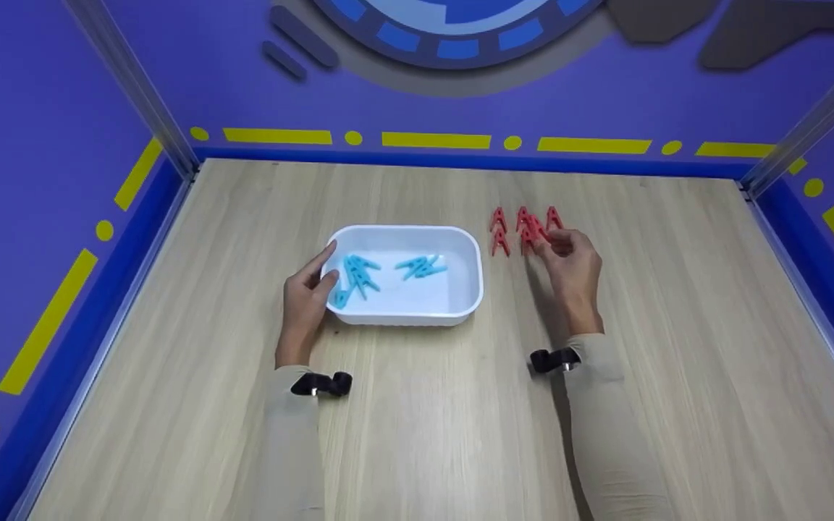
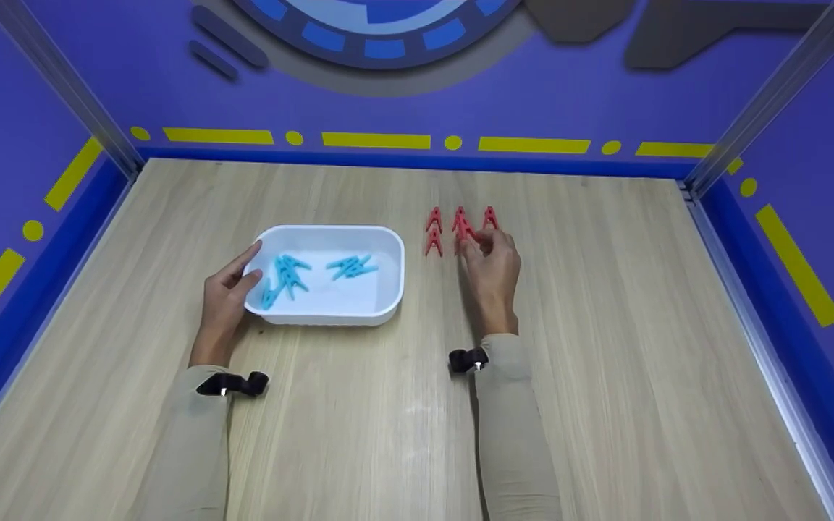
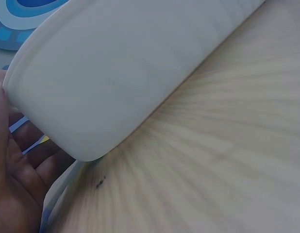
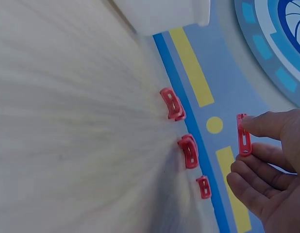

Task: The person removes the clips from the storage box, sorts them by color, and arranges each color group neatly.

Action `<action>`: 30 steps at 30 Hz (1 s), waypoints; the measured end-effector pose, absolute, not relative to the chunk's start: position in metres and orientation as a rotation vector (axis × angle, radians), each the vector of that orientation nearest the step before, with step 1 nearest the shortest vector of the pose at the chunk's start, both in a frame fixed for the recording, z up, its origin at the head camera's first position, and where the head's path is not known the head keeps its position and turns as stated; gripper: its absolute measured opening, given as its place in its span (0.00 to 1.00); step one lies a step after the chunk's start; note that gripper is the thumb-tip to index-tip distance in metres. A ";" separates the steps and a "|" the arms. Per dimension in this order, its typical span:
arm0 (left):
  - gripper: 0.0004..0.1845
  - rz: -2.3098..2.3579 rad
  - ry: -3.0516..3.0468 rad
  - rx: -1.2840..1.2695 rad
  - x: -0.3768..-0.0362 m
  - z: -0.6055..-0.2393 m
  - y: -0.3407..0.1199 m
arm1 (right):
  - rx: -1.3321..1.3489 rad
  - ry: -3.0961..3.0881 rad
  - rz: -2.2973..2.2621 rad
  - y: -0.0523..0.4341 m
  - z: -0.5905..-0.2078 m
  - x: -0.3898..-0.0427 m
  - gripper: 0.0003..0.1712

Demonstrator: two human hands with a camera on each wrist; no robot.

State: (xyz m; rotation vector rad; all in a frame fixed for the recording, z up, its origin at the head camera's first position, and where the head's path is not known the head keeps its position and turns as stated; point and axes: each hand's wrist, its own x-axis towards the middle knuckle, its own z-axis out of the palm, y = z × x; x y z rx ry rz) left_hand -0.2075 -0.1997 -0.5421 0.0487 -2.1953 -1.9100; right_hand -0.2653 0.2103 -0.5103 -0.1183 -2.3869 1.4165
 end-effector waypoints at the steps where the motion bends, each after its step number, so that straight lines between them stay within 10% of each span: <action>1: 0.25 -1.908 -2.198 0.050 -0.207 -0.542 -0.200 | -0.130 -2.384 1.416 0.212 -0.511 -0.266 0.16; 30: 0.27 -1.868 -2.203 0.021 -0.211 -0.544 -0.200 | -0.450 -2.531 1.334 0.242 -0.528 -0.276 0.17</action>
